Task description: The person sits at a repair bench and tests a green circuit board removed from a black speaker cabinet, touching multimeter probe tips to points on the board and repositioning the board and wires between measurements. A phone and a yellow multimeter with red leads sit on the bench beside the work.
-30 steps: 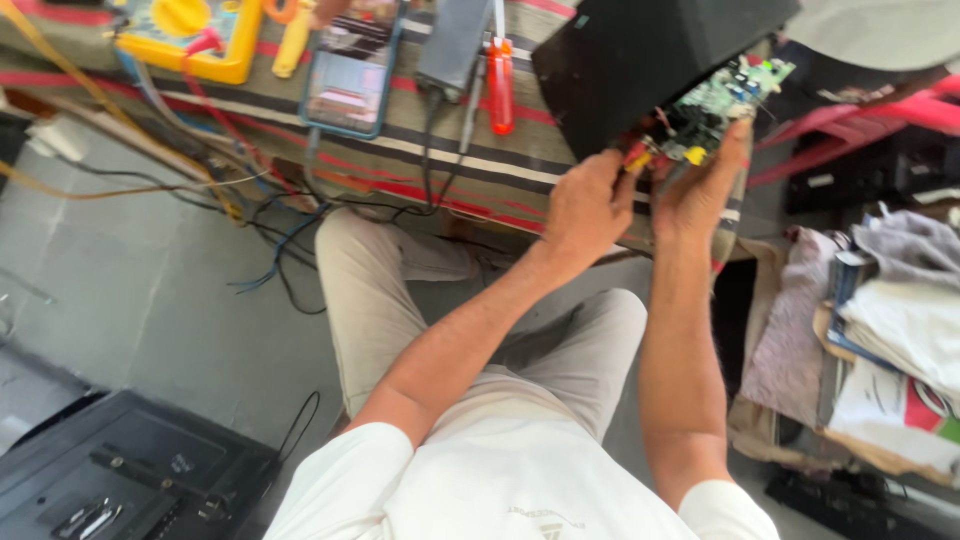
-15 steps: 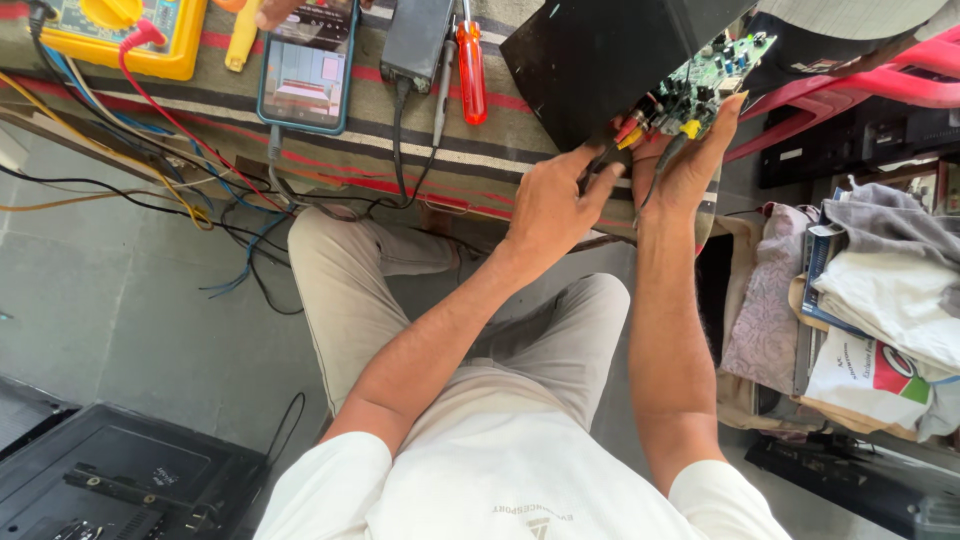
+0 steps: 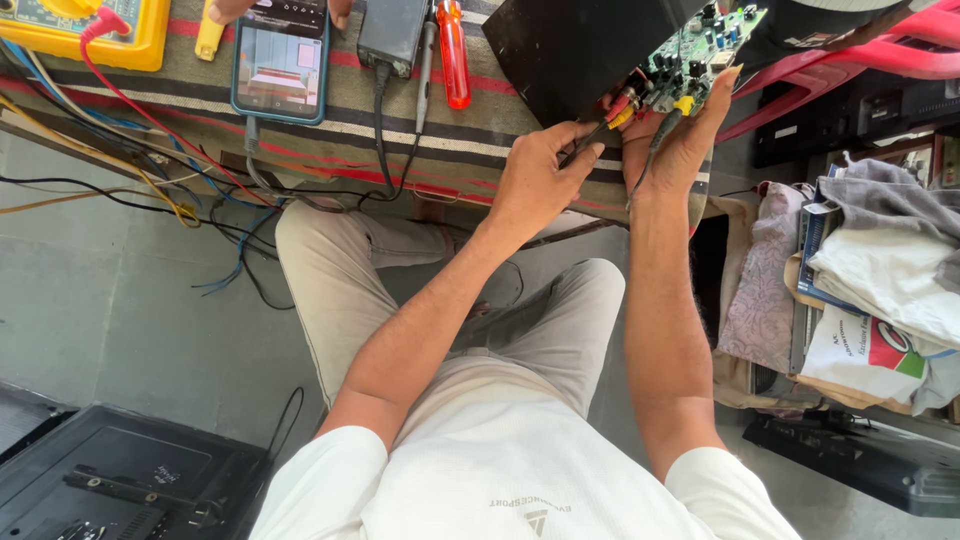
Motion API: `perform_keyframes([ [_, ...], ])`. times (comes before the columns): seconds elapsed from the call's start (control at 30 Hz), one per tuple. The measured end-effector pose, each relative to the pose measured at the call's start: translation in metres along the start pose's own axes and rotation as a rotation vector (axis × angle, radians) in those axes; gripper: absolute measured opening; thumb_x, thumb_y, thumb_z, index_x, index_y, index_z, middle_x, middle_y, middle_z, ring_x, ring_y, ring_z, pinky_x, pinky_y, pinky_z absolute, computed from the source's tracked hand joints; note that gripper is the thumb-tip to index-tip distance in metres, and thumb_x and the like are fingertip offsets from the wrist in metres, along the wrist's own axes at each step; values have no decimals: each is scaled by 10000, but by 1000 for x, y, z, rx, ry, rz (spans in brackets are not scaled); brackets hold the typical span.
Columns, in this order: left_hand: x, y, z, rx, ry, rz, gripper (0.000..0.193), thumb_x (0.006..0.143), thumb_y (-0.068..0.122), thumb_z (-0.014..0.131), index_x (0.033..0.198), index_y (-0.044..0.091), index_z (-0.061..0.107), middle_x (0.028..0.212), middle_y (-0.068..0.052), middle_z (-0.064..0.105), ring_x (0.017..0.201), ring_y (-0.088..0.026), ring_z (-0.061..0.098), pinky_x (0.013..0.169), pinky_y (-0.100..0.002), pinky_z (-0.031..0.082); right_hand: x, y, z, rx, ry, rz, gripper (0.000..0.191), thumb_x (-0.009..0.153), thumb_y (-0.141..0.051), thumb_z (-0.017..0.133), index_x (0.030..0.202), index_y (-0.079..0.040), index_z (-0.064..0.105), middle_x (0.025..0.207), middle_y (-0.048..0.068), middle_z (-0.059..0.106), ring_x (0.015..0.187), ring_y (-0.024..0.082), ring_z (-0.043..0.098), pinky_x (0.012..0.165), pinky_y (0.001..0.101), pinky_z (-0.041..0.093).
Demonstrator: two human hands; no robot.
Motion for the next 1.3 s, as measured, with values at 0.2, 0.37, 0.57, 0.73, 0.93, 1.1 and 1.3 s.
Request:
perform_keyframes([
  [0.2, 1, 12, 10, 61, 149, 204, 292, 935, 225, 746, 1162, 40, 739, 710, -90, 704, 531, -139, 606, 509, -320, 500, 1, 1, -3, 26, 3, -50, 614, 986, -533, 655, 1371, -77, 513, 1228, 75, 654, 1131, 257, 676, 967, 433, 587],
  [0.37, 0, 18, 20, 132, 293, 290, 206, 966, 257, 723, 953, 53, 705, 694, -77, 702, 569, -225, 681, 539, -357, 494, 1, 0, -2, 21, -17, -76, 561, 1004, -528, 668, 1335, -95, 538, 1216, 43, 646, 1129, 219, 653, 971, 400, 557],
  [0.57, 0, 19, 21, 158, 337, 369, 216, 991, 217, 669, 882, 32, 647, 693, -132, 650, 543, -282, 620, 517, -410, 438, 3, 1, 1, 26, -13, -56, 543, 1005, -516, 658, 1332, -99, 538, 1222, 38, 650, 1094, 210, 656, 969, 402, 562],
  [0.73, 8, 8, 21, 83, 186, 175, 251, 987, 195, 652, 820, 9, 632, 550, -156, 554, 445, -282, 558, 480, -420, 405, 1, 1, 3, -50, -45, -36, 567, 986, -568, 651, 1295, -110, 528, 1129, 73, 657, 996, 270, 681, 869, 473, 585],
  [0.93, 0, 0, 20, 139, 91, 135, 290, 977, 194, 672, 794, -20, 605, 551, -135, 531, 451, -218, 521, 495, -412, 398, 8, 1, -5, -23, 23, -4, 648, 947, -595, 668, 1315, -80, 529, 1114, 88, 658, 961, 267, 679, 787, 423, 577],
  [1.1, 0, 4, 15, 19, 118, 227, 206, 895, 205, 701, 903, 0, 687, 597, -115, 621, 472, -195, 573, 482, -385, 453, 8, 0, -7, -30, 41, -56, 622, 974, -566, 693, 1317, -74, 530, 1099, 68, 641, 957, 246, 661, 781, 410, 569],
  [1.3, 1, 5, 16, 151, 162, 214, 232, 1011, 214, 693, 903, 9, 711, 714, -173, 653, 571, -307, 609, 578, -418, 461, 6, -1, -6, -38, 36, -36, 615, 949, -570, 685, 1285, -76, 539, 1086, 71, 657, 937, 252, 685, 761, 419, 584],
])
Point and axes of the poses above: each hand's wrist, its own x-axis towards the middle knuckle, its own z-axis out of the palm, y = z × x, the point moved 5 cm from there along x, towards the middle knuckle
